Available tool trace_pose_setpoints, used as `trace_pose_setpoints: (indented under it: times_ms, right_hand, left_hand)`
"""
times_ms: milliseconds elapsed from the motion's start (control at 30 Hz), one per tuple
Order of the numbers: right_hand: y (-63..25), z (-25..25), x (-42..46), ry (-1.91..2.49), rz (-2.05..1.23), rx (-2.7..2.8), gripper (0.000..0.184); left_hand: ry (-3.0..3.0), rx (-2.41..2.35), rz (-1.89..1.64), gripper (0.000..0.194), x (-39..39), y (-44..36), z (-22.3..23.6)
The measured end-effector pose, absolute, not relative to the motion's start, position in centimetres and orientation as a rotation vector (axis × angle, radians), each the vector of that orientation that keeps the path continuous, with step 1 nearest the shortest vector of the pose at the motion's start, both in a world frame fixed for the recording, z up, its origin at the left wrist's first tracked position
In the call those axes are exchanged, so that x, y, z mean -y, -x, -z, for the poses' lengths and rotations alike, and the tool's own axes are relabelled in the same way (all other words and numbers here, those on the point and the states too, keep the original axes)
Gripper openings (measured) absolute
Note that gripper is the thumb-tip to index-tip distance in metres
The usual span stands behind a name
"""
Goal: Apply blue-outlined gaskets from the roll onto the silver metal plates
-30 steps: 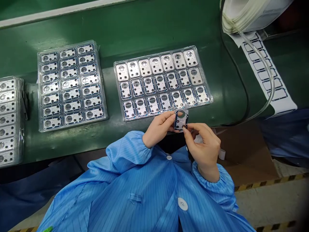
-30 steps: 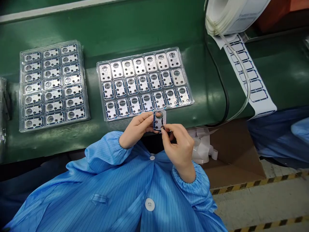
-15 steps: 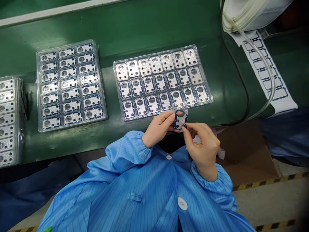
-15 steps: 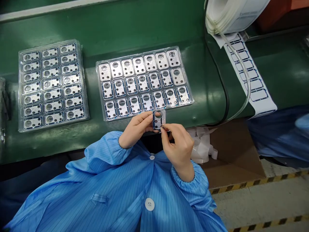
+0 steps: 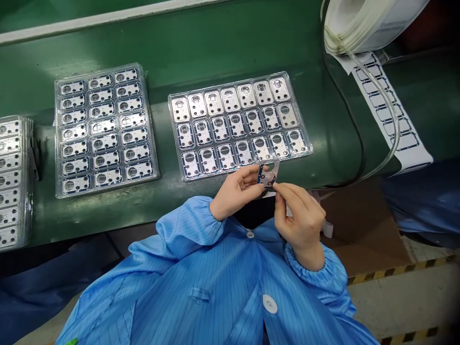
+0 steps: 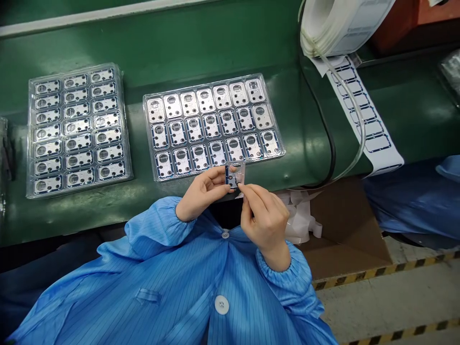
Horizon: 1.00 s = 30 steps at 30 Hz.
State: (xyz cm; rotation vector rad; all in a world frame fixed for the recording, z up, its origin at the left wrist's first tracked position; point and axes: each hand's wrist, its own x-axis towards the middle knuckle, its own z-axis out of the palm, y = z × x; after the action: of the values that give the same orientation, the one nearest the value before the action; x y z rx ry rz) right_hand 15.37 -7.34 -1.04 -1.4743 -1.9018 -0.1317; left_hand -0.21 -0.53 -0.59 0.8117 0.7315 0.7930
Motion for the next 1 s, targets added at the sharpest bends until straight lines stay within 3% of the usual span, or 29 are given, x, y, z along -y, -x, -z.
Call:
trace_pose_setpoints:
  times_ms: [533,1000]
  right_hand:
    - [-13.8,1.6,7.8,1.482,0.131,1.88,0.058]
    - [-14.7,0.8,7.0,1.492,-0.031,1.77,0.041]
  left_hand:
    - [-0.713,-0.802,-0.93,0.041,0.9,-0.5,0.4]
    - [-0.709,-0.813,-0.87,0.042,1.0,-0.3,0.0]
